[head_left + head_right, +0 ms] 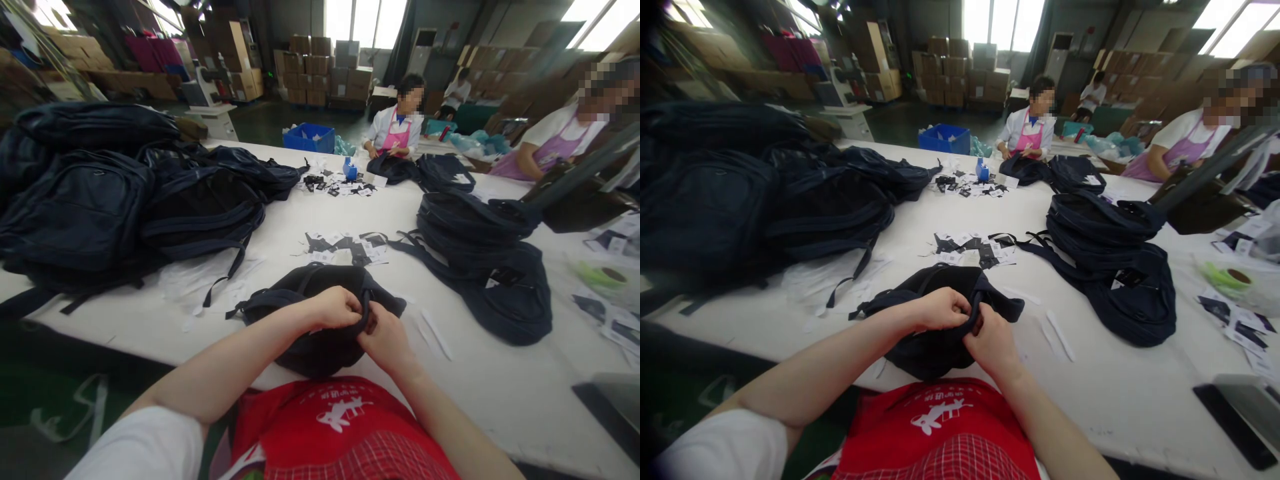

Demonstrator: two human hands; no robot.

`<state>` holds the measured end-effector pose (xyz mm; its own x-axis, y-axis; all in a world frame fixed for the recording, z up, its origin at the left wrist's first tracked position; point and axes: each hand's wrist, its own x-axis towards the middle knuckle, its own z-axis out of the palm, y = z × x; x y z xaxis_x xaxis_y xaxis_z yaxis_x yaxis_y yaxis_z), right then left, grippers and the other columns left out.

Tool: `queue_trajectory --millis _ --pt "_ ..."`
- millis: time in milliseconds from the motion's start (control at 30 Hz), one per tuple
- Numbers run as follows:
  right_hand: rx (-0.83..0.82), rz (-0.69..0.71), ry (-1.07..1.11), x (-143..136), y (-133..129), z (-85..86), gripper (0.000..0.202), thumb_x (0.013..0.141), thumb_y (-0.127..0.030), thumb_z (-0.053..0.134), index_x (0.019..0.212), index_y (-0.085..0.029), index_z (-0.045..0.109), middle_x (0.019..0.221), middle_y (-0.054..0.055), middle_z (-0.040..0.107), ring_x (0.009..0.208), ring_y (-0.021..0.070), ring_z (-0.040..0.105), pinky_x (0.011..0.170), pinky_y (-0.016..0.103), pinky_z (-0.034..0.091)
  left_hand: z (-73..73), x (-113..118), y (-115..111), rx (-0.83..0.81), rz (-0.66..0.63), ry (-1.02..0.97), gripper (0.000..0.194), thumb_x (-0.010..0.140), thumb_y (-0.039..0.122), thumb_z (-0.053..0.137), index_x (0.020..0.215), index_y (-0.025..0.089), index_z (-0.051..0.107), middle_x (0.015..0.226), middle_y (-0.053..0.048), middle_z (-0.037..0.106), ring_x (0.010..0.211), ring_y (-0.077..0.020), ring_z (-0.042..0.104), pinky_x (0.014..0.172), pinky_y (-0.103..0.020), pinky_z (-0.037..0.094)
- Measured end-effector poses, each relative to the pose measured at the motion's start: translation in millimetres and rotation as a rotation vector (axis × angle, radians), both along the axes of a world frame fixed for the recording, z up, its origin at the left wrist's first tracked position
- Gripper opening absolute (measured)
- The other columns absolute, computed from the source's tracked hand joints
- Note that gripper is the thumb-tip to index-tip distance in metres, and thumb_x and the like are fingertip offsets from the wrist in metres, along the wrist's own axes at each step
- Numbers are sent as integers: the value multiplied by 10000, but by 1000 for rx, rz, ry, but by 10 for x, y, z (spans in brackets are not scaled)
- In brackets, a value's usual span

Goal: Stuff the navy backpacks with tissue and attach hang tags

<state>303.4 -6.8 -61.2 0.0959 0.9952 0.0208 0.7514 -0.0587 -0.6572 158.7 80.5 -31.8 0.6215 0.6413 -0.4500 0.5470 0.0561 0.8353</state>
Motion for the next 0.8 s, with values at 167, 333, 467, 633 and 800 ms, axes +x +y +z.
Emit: queue_trajectory --millis 167,333,467,633,800 --pt "-37 19 25 46 8 -16 186 723 -235 615 899 -195 570 708 24 644 635 189 596 583 289 409 -116 -25 3 -298 83 -170 133 598 265 672 658 146 663 513 36 536 441 -74 429 435 -197 310" --pt "-70 93 214 122 -7 -98 341 718 -255 645 1044 -189 570 642 -39 593 556 140 561 547 261 422 -190 -132 -20 -557 172 -336 272 572 333 771 663 151 589 552 36 544 478 -68 485 485 -182 378" --pt "-75 67 198 183 10 -193 262 718 -279 652 959 -201 584 645 -41 595 551 129 551 551 257 429 -161 -151 -86 -581 256 -418 337 577 355 797 696 150 558 641 23 568 550 -62 518 549 -173 416" --pt "-56 42 141 180 20 -268 199 708 -268 638 883 -202 570 681 -21 611 575 131 544 552 257 421 -35 -134 -163 -533 237 -317 309 673 438 678 729 177 523 575 44 499 455 -71 400 439 -201 283" --pt "-26 89 149 119 30 -247 286 675 -190 637 957 -190 589 706 -12 614 576 135 541 565 271 446 19 -54 -270 269 115 46 337 643 318 729 571 193 424 563 40 437 538 -101 382 514 -244 252"
